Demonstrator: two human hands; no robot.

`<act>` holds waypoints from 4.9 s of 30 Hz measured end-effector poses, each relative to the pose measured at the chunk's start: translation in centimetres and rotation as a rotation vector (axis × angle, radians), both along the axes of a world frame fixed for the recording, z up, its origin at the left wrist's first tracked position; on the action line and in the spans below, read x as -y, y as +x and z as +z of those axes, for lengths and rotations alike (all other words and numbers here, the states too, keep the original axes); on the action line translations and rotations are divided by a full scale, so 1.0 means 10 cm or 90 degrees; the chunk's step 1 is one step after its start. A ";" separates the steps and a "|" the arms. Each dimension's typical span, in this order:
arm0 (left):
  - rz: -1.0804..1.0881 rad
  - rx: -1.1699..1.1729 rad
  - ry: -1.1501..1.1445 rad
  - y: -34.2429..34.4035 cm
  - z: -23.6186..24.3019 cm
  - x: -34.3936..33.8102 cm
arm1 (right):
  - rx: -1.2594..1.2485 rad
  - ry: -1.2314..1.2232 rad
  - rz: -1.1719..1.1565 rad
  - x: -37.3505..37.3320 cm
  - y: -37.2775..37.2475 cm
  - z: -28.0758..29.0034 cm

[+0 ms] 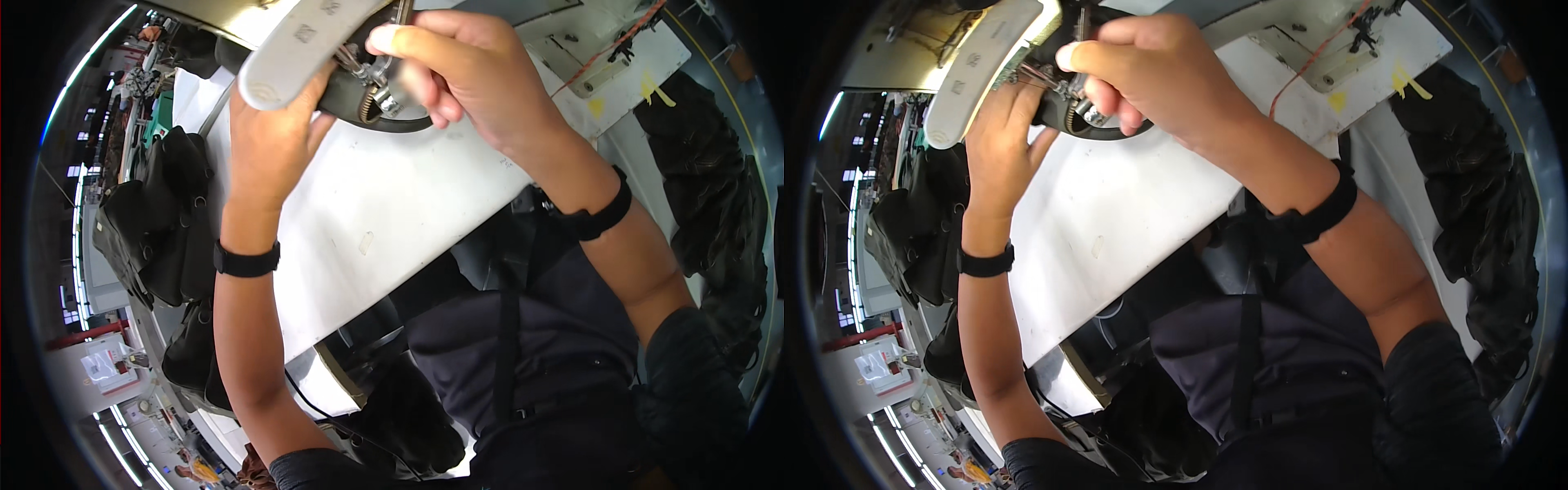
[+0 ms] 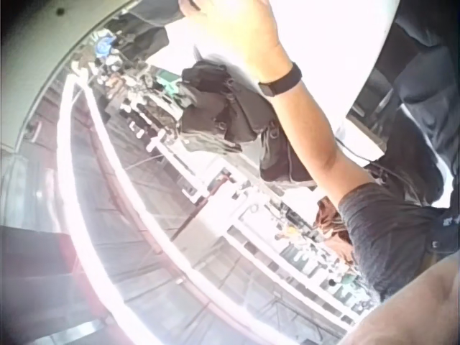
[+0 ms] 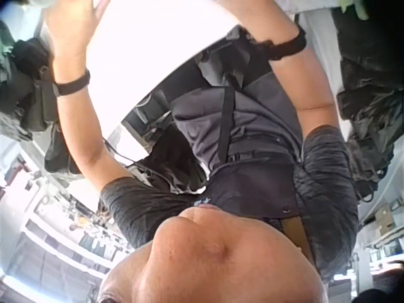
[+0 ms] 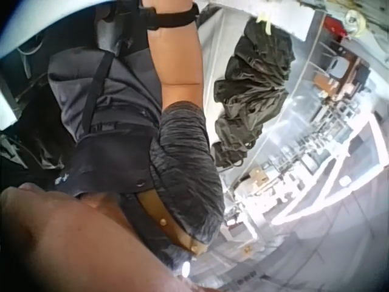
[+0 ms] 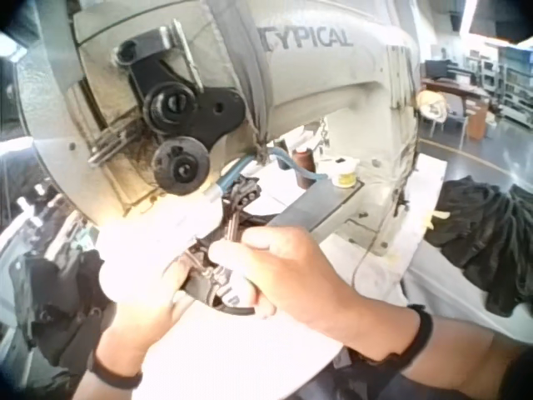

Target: The person sews a zipper onto a dark green bag using a sewing machine. They repeatedly align the zipper, guide the bag under the needle, and stitch along the zipper line. The person also uses scissors to trim threads and adjusts the bag's position multiple times.

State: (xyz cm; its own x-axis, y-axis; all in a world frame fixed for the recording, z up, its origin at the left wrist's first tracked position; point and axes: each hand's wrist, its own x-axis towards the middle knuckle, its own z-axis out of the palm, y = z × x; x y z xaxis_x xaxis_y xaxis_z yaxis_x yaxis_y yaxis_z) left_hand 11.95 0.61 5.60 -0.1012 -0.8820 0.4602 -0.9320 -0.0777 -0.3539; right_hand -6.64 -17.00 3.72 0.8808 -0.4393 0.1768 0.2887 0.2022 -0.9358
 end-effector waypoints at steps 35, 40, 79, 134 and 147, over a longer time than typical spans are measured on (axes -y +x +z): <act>0.237 -0.146 0.015 -0.75 1.56 -0.82 | -0.063 0.045 0.284 -0.21 -0.37 -0.68; 0.418 -0.537 0.239 -0.08 1.75 -0.66 | 0.084 0.560 0.525 -0.07 -0.50 -0.46; 0.160 -1.122 0.009 -0.25 0.22 -0.03 | -0.147 -0.042 -0.036 -0.55 -0.67 -0.26; 0.137 -0.294 -0.028 -2.68 -0.07 -0.70 | -0.167 -0.156 0.093 -0.38 -1.45 -0.46; 0.179 -0.107 -0.234 -2.47 -0.50 -0.54 | -0.169 0.229 0.089 -0.59 -1.37 -0.48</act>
State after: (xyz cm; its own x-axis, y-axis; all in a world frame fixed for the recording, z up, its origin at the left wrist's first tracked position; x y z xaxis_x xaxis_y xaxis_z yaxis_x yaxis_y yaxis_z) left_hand -12.73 6.00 0.60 0.2197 -0.6402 0.7361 -0.8987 -0.4265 -0.1026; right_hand -20.30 -11.12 -1.07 0.9304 -0.3048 -0.2037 -0.0041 0.5468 -0.8372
